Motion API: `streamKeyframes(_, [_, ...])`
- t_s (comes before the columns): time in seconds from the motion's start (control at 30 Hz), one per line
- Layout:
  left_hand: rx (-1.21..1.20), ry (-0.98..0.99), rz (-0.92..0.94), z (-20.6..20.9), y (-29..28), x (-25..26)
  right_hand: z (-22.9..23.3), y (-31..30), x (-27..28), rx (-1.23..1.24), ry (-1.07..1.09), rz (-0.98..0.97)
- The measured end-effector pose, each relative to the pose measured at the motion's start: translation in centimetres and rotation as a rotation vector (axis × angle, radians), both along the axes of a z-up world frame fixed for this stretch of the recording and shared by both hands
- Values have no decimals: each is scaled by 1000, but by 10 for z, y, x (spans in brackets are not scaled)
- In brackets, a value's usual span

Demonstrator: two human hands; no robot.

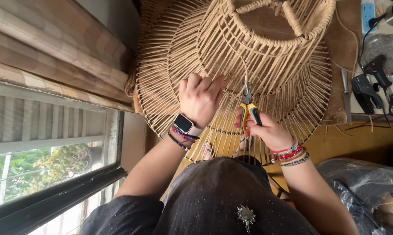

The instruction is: Trimming and tucking wicker strands into a lampshade using pliers

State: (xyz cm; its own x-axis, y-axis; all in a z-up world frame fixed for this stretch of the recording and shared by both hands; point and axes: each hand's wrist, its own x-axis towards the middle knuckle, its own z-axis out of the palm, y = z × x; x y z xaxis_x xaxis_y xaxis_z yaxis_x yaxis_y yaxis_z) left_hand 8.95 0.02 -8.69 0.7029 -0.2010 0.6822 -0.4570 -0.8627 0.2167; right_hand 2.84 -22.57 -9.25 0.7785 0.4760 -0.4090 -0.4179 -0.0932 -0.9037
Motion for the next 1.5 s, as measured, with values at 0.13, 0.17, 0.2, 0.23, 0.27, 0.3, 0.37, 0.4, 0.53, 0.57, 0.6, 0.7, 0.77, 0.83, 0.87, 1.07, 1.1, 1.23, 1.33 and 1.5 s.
streamKeyframes(0.13, [-54, 23, -34, -9, -1, 3, -5, -1, -8, -406, -309, -44])
streamKeyframes(0.17, [-77, 29, -40, -11, 0, 5, -11, -4, -11, -706, -507, -52])
streamKeyframes(0.2, [-76, 29, -38, -7, 1, 1, -23, -22, -23, -704, -508, -52])
streamKeyframes(0.23, [-118, 36, -52, -2, 2, 1, -36, -39, -33, -1074, -671, -124])
streamKeyframes(0.27, [-161, 44, -65, 4, 3, 0, -49, -57, -42, -1444, -828, -200])
streamKeyframes(0.3, [-164, 34, -68, -3, -8, -6, -46, -70, -45, -1448, -836, -207])
streamKeyframes(0.37, [-337, 70, -306, -18, -31, -27, -42, -97, -62, -1450, -884, -252])
streamKeyframes(0.4, [-339, 77, -307, -4, -41, -32, -50, -100, -60, -1451, -877, -247])
streamKeyframes(0.53, [-273, 372, -184, -3, -74, -32, -43, -92, -44, -1124, -911, -205])
streamKeyframes(0.57, [-318, 406, -114, -17, -79, -30, -31, -84, -40, -931, -864, -178])
streamKeyframes(0.6, [-322, 403, -101, -23, -75, -25, -20, -76, -30, -926, -871, -166])
streamKeyframes(0.7, [-117, 349, 105, -33, -66, -24, 4, -59, -12, -567, -542, -58])
streamKeyframes(0.77, [-69, 323, 169, -27, -62, -25, 7, -56, -6, -464, -371, 19])
streamKeyframes(0.83, [-50, 294, 180, -23, -63, -26, 33, -49, 3, -375, -245, 36])
streamKeyframes(0.87, [-30, 261, 176, -20, -65, -26, 46, -46, 7, -291, -119, 36])
streamKeyframes(1.07, [-24, 207, 263, -22, -80, -28, 24, -64, 32, -104, -45, 178])
streamKeyframes(1.1, [-27, 206, 271, -19, -80, -29, 7, -74, 31, -106, -47, 186])
streamKeyframes(1.23, [-140, 228, 206, -29, -83, -40, -34, -132, 15, -946, -738, 165])
streamKeyframes(1.33, [-273, 255, 80, 11, -103, -45, -39, -187, 10, -1193, -982, 103])
streamKeyframes(1.5, [-527, 415, -79, 0, -137, -40, -15, -173, 15, -1026, -1068, 135])
